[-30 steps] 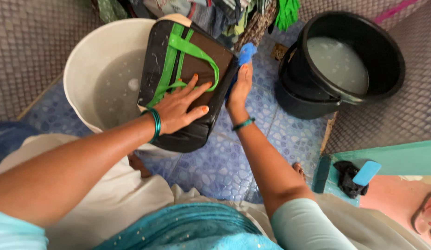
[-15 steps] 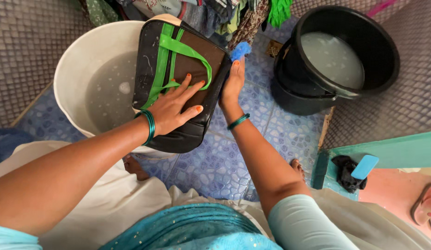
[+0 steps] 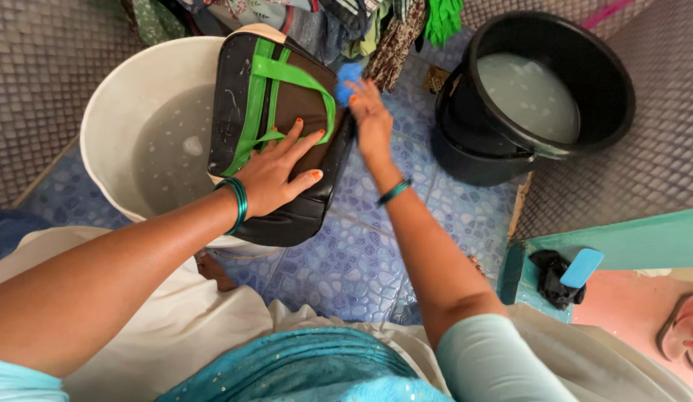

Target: The person scrubs a white and black bag with green straps using a blue sponge. They dip the sponge into a bucket of soapy water and scrub various parts of the bag, including the sides, bottom, and straps.

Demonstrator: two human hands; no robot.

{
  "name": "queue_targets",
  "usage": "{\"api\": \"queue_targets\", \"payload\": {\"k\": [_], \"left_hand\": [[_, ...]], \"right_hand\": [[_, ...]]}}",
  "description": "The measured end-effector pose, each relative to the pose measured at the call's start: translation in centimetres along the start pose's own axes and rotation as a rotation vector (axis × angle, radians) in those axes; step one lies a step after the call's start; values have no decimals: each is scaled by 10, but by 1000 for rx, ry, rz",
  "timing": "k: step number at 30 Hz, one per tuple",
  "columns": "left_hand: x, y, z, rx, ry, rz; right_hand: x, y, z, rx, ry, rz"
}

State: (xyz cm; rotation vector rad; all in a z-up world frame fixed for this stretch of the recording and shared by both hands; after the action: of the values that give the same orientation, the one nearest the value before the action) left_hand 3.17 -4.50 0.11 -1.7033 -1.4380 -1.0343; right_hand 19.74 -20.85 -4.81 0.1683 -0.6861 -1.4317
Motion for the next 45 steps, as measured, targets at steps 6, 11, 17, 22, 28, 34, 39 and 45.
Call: {"api": "queue_targets", "payload": {"k": [6, 11, 17, 22, 28, 34, 39, 45], "left_hand": [[-7, 2, 5, 66, 77, 34], [-6, 6, 5, -11, 42, -52], [49, 11, 19, 114, 67, -1], [80, 4, 95, 484, -234, -554], [-1, -4, 168, 904, -1064, -140], [7, -13, 172, 811, -1097, -73], [43, -14, 157, 742, -1350, -114], [69, -13, 128, 373, -962, -205]], "right_hand": [[10, -70, 97, 307, -114, 260], [4, -48, 110, 393, -263, 360], [-30, -5, 89, 410, -393, 351], [-6, -35, 95, 341, -350, 291], [26, -74, 65, 15, -38, 192], [43, -28, 65, -104, 353, -111], [-2, -42, 158, 229, -18, 204], [-42, -15, 126, 716, -573, 414]]}}
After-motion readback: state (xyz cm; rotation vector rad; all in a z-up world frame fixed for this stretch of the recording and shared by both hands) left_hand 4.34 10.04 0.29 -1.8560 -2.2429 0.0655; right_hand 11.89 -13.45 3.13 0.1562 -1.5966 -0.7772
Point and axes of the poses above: each hand's wrist, its own y-axis towards the middle knuckle, its own x-axis out of the back of the hand, z = x × y, the point moved 3 cm from there along y, towards the middle knuckle, and after that the axes turned 2 degrees about -z, right-handed, at the moved point
